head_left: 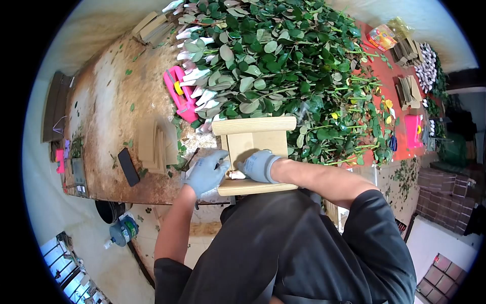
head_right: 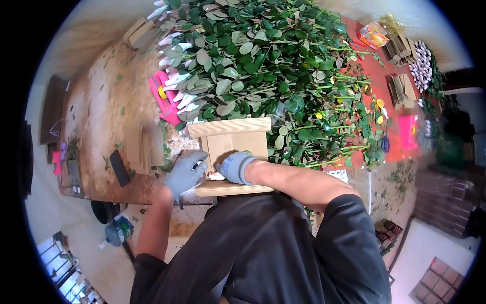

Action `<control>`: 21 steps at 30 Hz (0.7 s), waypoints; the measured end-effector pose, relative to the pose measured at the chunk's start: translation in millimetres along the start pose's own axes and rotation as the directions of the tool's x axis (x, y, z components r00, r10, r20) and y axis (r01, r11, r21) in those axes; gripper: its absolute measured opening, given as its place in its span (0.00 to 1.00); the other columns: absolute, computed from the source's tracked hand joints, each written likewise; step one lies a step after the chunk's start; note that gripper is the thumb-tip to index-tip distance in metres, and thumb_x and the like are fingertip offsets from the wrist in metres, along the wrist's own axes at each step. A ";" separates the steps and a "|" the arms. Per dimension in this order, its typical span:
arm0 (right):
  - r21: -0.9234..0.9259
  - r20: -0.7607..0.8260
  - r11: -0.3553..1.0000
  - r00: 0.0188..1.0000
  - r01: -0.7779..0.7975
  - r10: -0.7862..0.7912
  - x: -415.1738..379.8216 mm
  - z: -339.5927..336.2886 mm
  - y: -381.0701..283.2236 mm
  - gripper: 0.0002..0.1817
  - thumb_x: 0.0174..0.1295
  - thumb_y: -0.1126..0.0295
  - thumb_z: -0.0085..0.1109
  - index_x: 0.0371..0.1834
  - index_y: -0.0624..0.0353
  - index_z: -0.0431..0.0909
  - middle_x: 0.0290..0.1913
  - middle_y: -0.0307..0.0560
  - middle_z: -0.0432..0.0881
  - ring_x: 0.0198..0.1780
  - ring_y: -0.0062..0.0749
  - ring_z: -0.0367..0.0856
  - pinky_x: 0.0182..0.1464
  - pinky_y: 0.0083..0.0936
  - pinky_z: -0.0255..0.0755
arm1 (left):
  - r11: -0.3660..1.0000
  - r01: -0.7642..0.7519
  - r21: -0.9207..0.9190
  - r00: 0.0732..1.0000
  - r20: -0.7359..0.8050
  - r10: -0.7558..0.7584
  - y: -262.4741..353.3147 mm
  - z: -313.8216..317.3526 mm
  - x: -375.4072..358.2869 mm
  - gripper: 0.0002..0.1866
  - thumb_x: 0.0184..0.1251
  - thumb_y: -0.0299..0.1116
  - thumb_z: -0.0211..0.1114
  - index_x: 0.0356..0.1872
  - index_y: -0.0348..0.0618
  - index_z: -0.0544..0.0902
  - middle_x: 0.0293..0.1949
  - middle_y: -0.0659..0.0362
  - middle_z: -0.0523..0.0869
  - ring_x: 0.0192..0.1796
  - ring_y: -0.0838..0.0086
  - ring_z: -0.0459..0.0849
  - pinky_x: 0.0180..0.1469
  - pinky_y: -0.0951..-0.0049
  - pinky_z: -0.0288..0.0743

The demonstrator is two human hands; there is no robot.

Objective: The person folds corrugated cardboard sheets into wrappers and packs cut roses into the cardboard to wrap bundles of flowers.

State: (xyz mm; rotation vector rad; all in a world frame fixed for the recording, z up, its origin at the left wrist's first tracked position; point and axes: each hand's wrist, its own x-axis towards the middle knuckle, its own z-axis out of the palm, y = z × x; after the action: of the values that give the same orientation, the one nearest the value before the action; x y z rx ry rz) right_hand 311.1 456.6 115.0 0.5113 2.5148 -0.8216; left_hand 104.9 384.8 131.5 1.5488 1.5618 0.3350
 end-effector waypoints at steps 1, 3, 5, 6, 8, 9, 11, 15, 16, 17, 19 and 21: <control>-0.011 -0.037 1.000 0.999 0.006 -0.006 1.9 3.3 0.4 0.15 0.71 0.69 0.51 0.55 0.61 0.81 0.50 0.57 0.88 0.49 0.54 0.89 0.51 0.45 0.82 | 0.999 0.039 0.005 0.999 -0.005 -0.039 2.1 3.7 1.3 0.20 0.74 0.37 0.60 0.61 0.37 0.82 0.55 0.43 0.87 0.56 0.52 0.87 0.60 0.60 0.78; -0.020 -0.075 1.000 0.997 0.011 -0.013 0.5 1.8 -0.5 0.14 0.70 0.70 0.51 0.53 0.60 0.82 0.49 0.57 0.89 0.49 0.54 0.89 0.50 0.45 0.82 | 0.997 0.078 0.011 0.997 -0.009 -0.078 0.2 9.2 0.8 0.20 0.73 0.35 0.61 0.61 0.36 0.82 0.56 0.45 0.87 0.57 0.55 0.87 0.62 0.62 0.78; -0.030 -0.111 0.999 0.994 0.010 -0.014 -1.9 -1.2 -3.1 0.13 0.68 0.71 0.53 0.49 0.60 0.85 0.47 0.57 0.89 0.48 0.53 0.89 0.49 0.43 0.83 | 0.999 0.022 0.041 0.999 -0.042 -0.021 -5.0 13.6 -3.5 0.19 0.73 0.34 0.60 0.61 0.37 0.83 0.56 0.44 0.88 0.57 0.55 0.87 0.62 0.63 0.78; -0.028 -0.112 1.000 0.994 0.012 -0.015 -3.0 -4.7 -5.2 0.13 0.68 0.71 0.53 0.49 0.60 0.85 0.47 0.57 0.89 0.48 0.53 0.89 0.49 0.43 0.83 | 0.999 0.025 0.042 0.999 -0.040 -0.023 -4.8 13.2 -4.1 0.19 0.73 0.34 0.60 0.61 0.37 0.83 0.56 0.44 0.88 0.57 0.55 0.87 0.62 0.63 0.78; -0.040 -0.068 0.999 0.998 -0.003 0.000 -5.6 -11.5 -8.4 0.12 0.67 0.70 0.54 0.47 0.59 0.86 0.46 0.56 0.90 0.48 0.52 0.90 0.49 0.42 0.83 | 0.998 0.064 -0.014 0.996 0.067 -0.062 -0.7 10.2 -4.4 0.19 0.73 0.34 0.59 0.60 0.37 0.84 0.56 0.44 0.88 0.56 0.55 0.87 0.61 0.63 0.78; -0.040 -0.071 0.999 0.997 -0.005 0.002 -4.0 -10.7 -7.4 0.12 0.67 0.70 0.54 0.47 0.59 0.86 0.46 0.56 0.90 0.48 0.52 0.90 0.49 0.42 0.83 | 0.998 0.061 -0.011 0.996 0.068 -0.060 0.9 9.3 -4.1 0.19 0.73 0.34 0.59 0.60 0.37 0.84 0.56 0.44 0.88 0.56 0.55 0.87 0.61 0.63 0.78; -0.081 -0.006 0.997 1.000 0.014 -0.014 -1.0 -8.5 -4.8 0.15 0.71 0.68 0.52 0.56 0.56 0.82 0.48 0.53 0.89 0.49 0.50 0.89 0.47 0.43 0.83 | 0.992 -0.078 0.103 0.997 0.015 0.077 4.4 9.3 -1.9 0.18 0.73 0.34 0.59 0.59 0.37 0.84 0.55 0.43 0.87 0.55 0.55 0.88 0.59 0.63 0.78; -0.010 -0.125 1.000 0.992 -0.008 0.007 -6.4 -3.5 -6.3 0.12 0.67 0.69 0.55 0.46 0.58 0.88 0.45 0.55 0.90 0.48 0.51 0.90 0.50 0.41 0.83 | 0.998 -0.029 0.055 0.998 0.055 0.026 5.6 6.6 -1.2 0.19 0.73 0.34 0.59 0.59 0.36 0.84 0.53 0.42 0.88 0.53 0.54 0.88 0.58 0.62 0.79; 0.003 -0.117 0.999 0.993 -0.032 0.032 -5.1 -1.7 -6.4 0.13 0.67 0.68 0.55 0.46 0.58 0.88 0.46 0.55 0.90 0.48 0.51 0.90 0.50 0.41 0.83 | 0.998 -0.001 0.066 0.998 0.057 -0.003 7.9 4.9 -2.6 0.19 0.72 0.36 0.60 0.59 0.37 0.84 0.54 0.43 0.88 0.54 0.52 0.87 0.59 0.59 0.79; 0.016 -0.112 0.998 0.992 -0.061 0.062 -3.5 -0.1 -5.3 0.13 0.68 0.67 0.55 0.46 0.57 0.89 0.47 0.56 0.90 0.49 0.50 0.90 0.51 0.41 0.82 | 0.997 0.022 0.078 0.998 0.060 -0.027 11.4 2.4 -3.1 0.20 0.72 0.38 0.61 0.58 0.38 0.84 0.55 0.44 0.87 0.56 0.49 0.86 0.59 0.56 0.79; 0.006 -0.090 0.997 0.993 -0.076 0.076 3.7 5.5 -2.7 0.14 0.69 0.64 0.55 0.47 0.56 0.90 0.49 0.55 0.90 0.51 0.50 0.89 0.53 0.40 0.82 | 0.981 -0.110 0.159 0.991 0.095 0.096 27.2 -8.0 -10.2 0.19 0.70 0.39 0.64 0.54 0.36 0.85 0.53 0.45 0.89 0.53 0.49 0.87 0.58 0.58 0.80; 0.062 -0.139 0.998 0.990 -0.016 0.025 -0.5 5.4 -1.4 0.13 0.67 0.66 0.57 0.51 0.53 0.86 0.48 0.52 0.89 0.52 0.51 0.88 0.50 0.41 0.82 | 0.963 -0.258 0.075 0.942 0.243 0.233 50.9 -15.9 -19.3 0.23 0.67 0.45 0.69 0.54 0.37 0.86 0.50 0.45 0.89 0.53 0.50 0.87 0.60 0.56 0.78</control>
State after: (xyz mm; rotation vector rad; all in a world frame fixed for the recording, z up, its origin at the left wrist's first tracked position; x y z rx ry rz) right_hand 312.4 452.1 111.9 0.6344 2.6127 -0.8855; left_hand 124.0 382.7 184.9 1.8022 1.2237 0.2020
